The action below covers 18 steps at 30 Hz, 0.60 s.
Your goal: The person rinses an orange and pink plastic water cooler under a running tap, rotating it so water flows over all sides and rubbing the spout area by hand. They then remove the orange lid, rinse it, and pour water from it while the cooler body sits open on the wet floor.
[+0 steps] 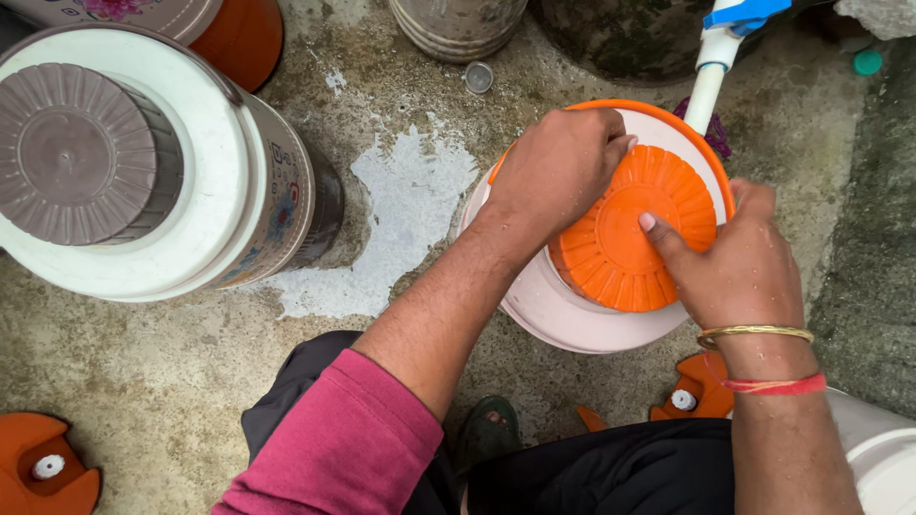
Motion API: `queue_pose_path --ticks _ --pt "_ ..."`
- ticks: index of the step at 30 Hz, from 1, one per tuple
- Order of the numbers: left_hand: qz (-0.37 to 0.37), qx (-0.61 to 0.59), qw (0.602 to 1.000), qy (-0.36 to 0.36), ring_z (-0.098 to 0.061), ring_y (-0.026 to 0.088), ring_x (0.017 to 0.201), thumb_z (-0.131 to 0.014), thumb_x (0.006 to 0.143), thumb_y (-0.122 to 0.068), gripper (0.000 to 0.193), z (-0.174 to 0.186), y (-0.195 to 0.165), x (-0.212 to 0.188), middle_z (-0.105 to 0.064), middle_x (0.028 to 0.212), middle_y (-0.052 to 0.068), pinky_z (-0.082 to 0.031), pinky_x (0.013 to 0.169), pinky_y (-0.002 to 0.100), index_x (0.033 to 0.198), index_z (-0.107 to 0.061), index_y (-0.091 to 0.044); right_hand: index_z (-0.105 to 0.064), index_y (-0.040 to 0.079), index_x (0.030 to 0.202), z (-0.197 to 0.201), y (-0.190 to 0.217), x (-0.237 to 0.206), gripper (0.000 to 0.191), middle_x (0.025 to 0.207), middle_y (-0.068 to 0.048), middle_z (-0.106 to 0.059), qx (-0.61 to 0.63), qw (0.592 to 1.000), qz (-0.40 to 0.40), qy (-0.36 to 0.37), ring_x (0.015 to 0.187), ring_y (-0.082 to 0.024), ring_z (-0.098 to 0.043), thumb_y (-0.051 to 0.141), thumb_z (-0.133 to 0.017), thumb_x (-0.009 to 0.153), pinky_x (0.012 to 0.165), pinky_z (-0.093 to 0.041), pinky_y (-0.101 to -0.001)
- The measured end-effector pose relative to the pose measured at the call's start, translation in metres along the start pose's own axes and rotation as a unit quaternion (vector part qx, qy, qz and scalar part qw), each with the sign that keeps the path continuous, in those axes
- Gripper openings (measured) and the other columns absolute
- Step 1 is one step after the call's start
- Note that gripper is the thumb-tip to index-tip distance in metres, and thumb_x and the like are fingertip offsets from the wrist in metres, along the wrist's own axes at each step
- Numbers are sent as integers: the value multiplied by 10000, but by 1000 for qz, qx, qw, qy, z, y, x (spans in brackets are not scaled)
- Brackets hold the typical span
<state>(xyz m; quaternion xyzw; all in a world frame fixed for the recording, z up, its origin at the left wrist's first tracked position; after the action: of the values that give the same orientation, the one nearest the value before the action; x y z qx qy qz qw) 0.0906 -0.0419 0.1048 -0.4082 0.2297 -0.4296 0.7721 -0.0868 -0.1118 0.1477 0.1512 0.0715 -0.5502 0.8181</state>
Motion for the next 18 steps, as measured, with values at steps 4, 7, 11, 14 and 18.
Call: queue_pose_path --ticks 4,7,11,14,18 --pt "47 64 997 21 -739 361 845 -642 926 -414 335 8 0 0 -759 884 148 -585 770 496 980 -756 -103 -363 -22 1546 -6 -5 4 988 1111 -252 -700 77 991 77 -80 944 -380 -731 399 -868 808 771 -576 -468" --pt "44 91 994 29 -746 355 842 -645 925 -440 371 10 2 -1 -759 867 154 -593 764 491 973 -749 -88 -371 -58 1577 -6 -2 4 916 1251 -257 -696 185 953 193 -145 1113 -343 -748 349 -842 905 892 -607 -414" --pt "12 82 997 -7 -744 368 817 -651 904 -437 381 8 1 -1 -755 868 163 -589 717 501 944 -751 -72 -426 -46 1481 -4 0 3 867 1139 -304 -696 51 997 33 -44 999 -406 -721 440 -845 898 839 -564 -472" --pt "30 86 996 14 -745 370 819 -637 920 -457 405 6 2 0 -755 860 167 -593 731 502 935 -753 -70 -495 -24 1436 -1 2 1 791 1097 -325 -716 -8 999 -30 19 1023 -423 -718 489 -815 927 879 -553 -488" --pt "31 115 993 8 -744 374 816 -626 930 -490 457 11 4 0 -744 858 188 -599 727 502 942 -743 -48 -491 -19 1487 -4 4 2 826 1163 -309 -697 67 992 88 -61 1063 -413 -704 382 -850 861 866 -557 -472"
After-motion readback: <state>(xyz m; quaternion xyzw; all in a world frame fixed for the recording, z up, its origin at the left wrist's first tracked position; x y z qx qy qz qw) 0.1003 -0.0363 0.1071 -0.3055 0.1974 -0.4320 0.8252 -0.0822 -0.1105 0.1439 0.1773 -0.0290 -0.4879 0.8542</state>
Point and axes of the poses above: each hand's wrist, its own x-axis towards the middle knuckle, its own z-axis out of the back of the hand, y = z × x, the point moved 2 cm from there along x, towards the middle knuckle
